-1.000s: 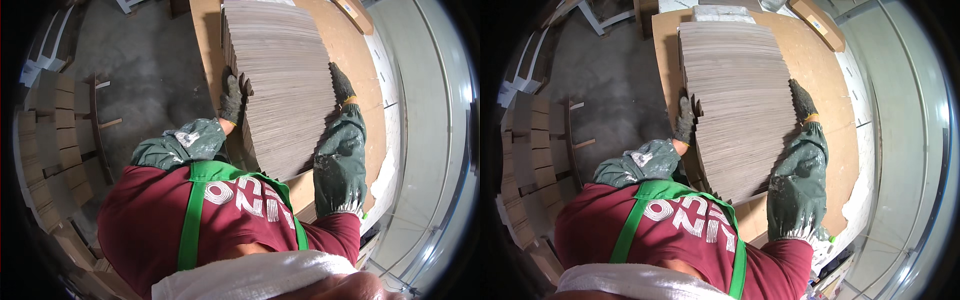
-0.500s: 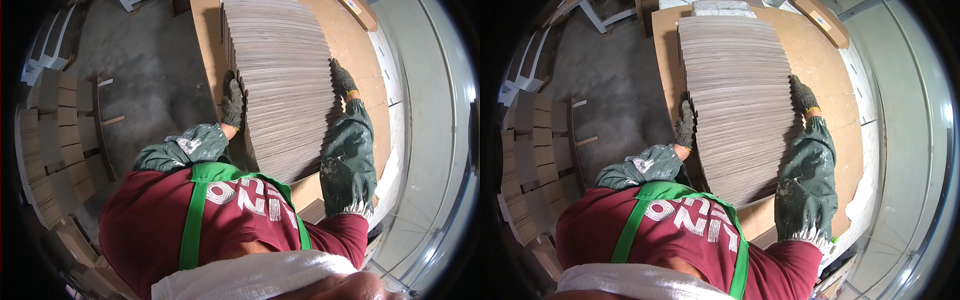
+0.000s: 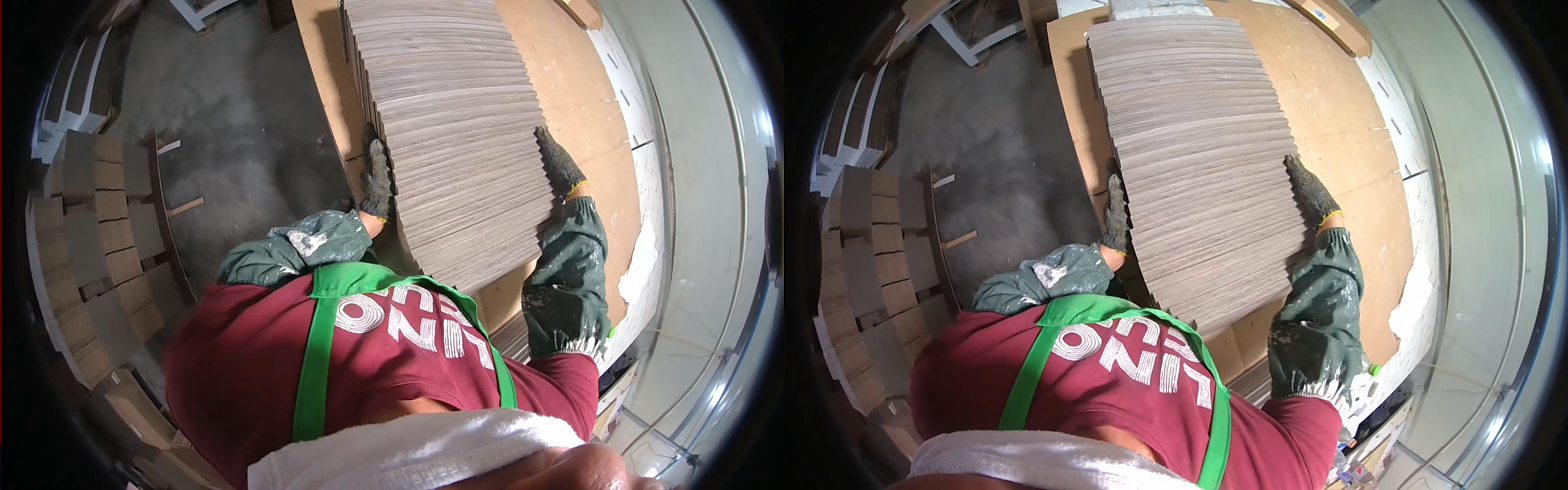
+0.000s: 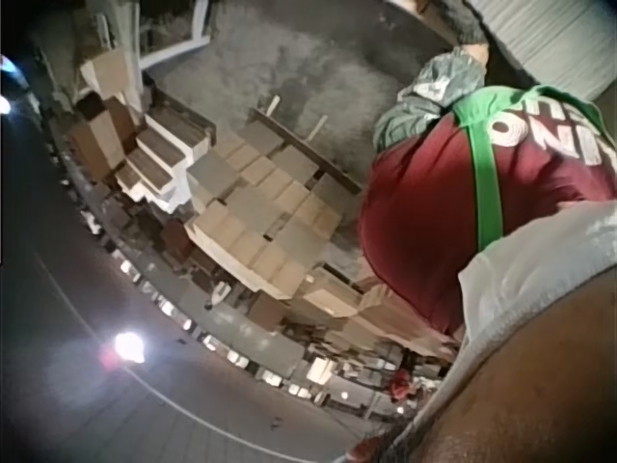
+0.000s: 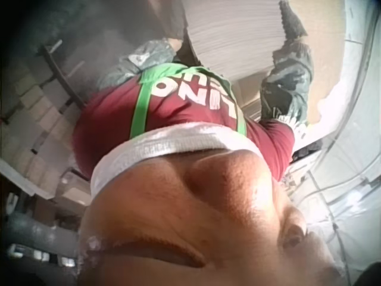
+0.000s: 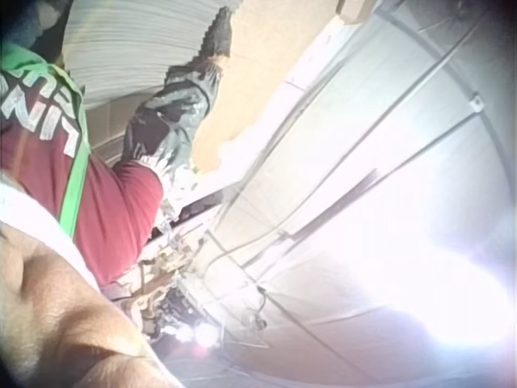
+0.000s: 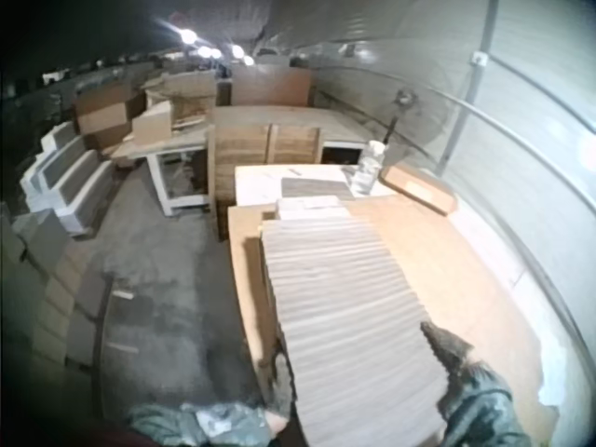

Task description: The recorder is organizing and stacking wood planks on a table in a woodworking factory.

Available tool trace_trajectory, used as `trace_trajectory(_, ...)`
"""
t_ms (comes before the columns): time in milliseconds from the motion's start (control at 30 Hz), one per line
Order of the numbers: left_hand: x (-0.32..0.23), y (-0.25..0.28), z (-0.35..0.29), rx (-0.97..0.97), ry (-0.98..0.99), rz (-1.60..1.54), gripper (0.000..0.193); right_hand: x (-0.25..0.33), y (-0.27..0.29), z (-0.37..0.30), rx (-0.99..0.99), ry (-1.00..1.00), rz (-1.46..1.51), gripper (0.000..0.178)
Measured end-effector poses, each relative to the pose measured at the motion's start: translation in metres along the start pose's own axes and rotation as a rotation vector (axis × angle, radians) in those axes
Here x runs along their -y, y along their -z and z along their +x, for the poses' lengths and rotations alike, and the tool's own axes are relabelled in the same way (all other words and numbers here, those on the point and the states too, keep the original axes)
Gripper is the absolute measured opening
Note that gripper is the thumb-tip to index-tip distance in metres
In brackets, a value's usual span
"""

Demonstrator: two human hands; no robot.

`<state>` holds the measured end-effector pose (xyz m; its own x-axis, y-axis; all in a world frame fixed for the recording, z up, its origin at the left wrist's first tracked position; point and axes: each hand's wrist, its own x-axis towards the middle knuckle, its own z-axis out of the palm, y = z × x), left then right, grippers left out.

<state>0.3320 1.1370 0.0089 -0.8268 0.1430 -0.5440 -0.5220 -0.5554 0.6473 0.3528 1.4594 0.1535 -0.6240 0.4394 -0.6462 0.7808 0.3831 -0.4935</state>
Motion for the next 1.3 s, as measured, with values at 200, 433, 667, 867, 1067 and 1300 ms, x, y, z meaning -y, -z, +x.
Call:
trace_trajectory(200, 0.063, 0.065, 0.045, 0.087, 0.043, -0.789, 0.048, -0.004, -0.005, 0.001, -0.034, 0.040, 0.044, 0.066)
trace_trajectory(433, 0.043, -0.001, -0.013, -0.047, -0.046, 0.014, 0.042, 0.001, -0.004, 0.003, -0.113, -0.098, -0.075, 0.071)
trace_trajectory(667, 0.009, -0.043, -0.039, -0.144, -0.064, 0.620, 0.047, -0.019, 0.019, 0.017, -0.228, -0.127, -0.301, 0.068)
trace_trajectory(867, 0.037, -0.028, -0.062, -0.059, 0.043, 0.352, 0.046, -0.085, 0.005, 0.005, -0.180, -0.142, -0.134, 0.066)
trace_trajectory(1067, 0.039, -0.033, -0.072, -0.068, 0.102, 0.323, 0.046, -0.072, -0.017, -0.030, -0.449, -0.133, -0.418, 0.071)
trace_trajectory(1300, 0.020, -0.029, -0.099, 0.063, 0.033, 0.410, 0.046, -0.115, 0.007, -0.037, -0.485, -0.046, -0.380, 0.059)
